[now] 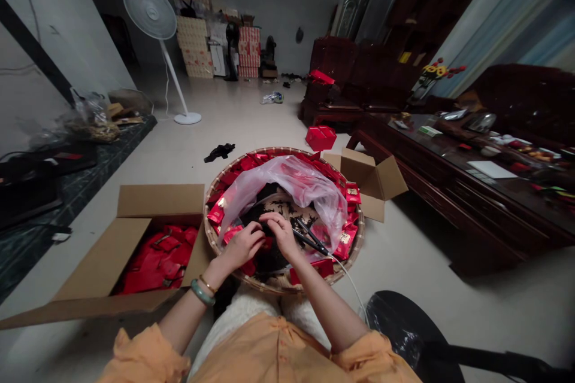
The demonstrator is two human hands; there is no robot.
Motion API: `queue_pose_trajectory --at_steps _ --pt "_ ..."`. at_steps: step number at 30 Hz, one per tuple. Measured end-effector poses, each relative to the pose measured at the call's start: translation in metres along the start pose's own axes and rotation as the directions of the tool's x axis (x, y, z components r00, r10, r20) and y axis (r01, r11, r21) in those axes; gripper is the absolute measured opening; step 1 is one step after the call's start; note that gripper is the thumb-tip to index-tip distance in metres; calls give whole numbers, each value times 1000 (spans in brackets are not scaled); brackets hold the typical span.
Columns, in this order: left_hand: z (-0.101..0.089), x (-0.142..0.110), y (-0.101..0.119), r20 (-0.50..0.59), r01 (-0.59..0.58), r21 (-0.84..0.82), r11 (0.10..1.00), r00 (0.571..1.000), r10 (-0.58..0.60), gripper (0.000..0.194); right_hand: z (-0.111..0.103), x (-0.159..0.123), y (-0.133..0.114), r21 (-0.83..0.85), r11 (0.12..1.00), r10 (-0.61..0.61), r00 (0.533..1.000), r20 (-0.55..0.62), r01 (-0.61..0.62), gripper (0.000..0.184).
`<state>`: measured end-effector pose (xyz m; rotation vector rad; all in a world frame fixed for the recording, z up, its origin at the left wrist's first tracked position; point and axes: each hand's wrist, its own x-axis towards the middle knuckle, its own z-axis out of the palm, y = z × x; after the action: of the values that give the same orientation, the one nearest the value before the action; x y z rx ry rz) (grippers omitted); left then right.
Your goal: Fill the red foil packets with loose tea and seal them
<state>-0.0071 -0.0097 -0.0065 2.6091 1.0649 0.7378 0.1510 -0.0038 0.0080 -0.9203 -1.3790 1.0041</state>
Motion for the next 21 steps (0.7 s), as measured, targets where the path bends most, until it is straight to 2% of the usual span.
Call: queue_pose_trajectory --at_steps 2,5,10,11,14,17,21 --pt "-1 0 0 -8 -5 -18 1000 1000 5 15 -1 -1 -4 -26 999 -41 998 47 42 23" --pt "-3 -1 0 -18 1 -24 1000 1000 -1 16 -2 -1 -5 -19 999 -32 994 106 34 25" --pt "-7 -1 2 2 38 2 999 999 -38 13 -12 -1 6 7 999 37 997 -71 -37 25" --pt "-8 -2 2 4 39 5 999 999 -39 13 -15 -2 9 -5 999 53 996 -74 -53 24" --pt "-8 -2 2 13 34 -2 999 999 -34 13 -23 -10 14 -103 990 106 993 42 -101 26" --pt "-8 -1 4 17 11 -27 1000 1000 -10 14 -26 -19 19 -257 962 136 979 151 -94 30" --pt "-8 -1 6 30 -1 -18 1000 1000 1 14 -24 -22 23 -384 923 89 986 143 -28 11"
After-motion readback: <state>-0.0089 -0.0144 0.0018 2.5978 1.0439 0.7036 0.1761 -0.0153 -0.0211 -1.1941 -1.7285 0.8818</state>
